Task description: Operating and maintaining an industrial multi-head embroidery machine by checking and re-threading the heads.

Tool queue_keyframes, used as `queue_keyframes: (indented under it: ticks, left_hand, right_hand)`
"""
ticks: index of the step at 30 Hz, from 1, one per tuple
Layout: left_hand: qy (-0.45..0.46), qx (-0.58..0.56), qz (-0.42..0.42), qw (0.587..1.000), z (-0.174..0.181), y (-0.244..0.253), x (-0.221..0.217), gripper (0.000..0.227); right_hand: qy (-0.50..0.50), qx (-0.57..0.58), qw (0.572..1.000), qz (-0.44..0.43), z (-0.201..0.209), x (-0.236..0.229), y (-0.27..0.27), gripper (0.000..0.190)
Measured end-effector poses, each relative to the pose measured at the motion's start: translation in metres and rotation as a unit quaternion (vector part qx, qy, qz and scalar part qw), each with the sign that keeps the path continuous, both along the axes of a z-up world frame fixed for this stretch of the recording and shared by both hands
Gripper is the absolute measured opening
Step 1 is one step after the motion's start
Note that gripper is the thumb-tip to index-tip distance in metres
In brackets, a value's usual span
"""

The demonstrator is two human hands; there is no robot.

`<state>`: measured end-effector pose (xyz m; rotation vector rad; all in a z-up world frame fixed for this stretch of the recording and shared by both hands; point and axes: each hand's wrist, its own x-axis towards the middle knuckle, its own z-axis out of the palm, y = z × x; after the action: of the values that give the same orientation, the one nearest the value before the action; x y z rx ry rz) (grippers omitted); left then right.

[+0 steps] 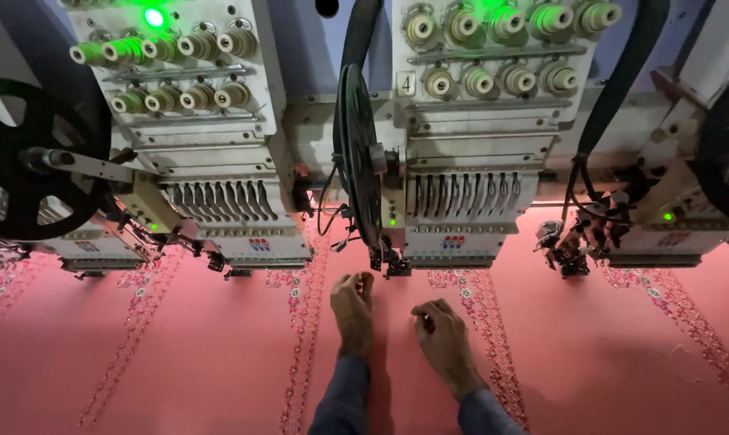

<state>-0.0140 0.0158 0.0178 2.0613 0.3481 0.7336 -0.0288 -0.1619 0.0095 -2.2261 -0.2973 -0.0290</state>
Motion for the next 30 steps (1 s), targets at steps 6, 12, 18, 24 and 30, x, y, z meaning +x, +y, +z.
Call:
queue_keyframes:
  ticks: [6,12,18,24,30]
  left_hand:
    - [-0.12,-0.5,0.003,0.858,0.032,-0.015,0.006,0.034]
    - [-0.002,-0.498,0.049,0.866,0.039,-0.005,-0.037,0.019]
    - [-0.007,-0.62,0.003,0.784,-0.105,-0.008,-0.001,0.027]
    - [0.138,-0.427,-0.003,0.894,0.003,-0.022,-0.039,0.029]
    - [0.22,-0.241,-0.022,0.945,-0.007,-0.005,-0.036,0.029]
  right_hand:
    - [-0.017,0.006,1.0,0.001,-0.001,0.002,-0.002,0.013]
    - [-0.012,-0.017,0.999,-0.033,-0.001,0.006,0.001,0.017]
    - [0.251,0.172,0.947,-0.104,0.065,0.016,0.061,0.029]
    - [0.296,0.216,0.92,-0.139,0.065,0.033,0.066,0.028]
    - [0.292,0.244,0.919,-0.1,0.057,0.041,0.065,0.029]
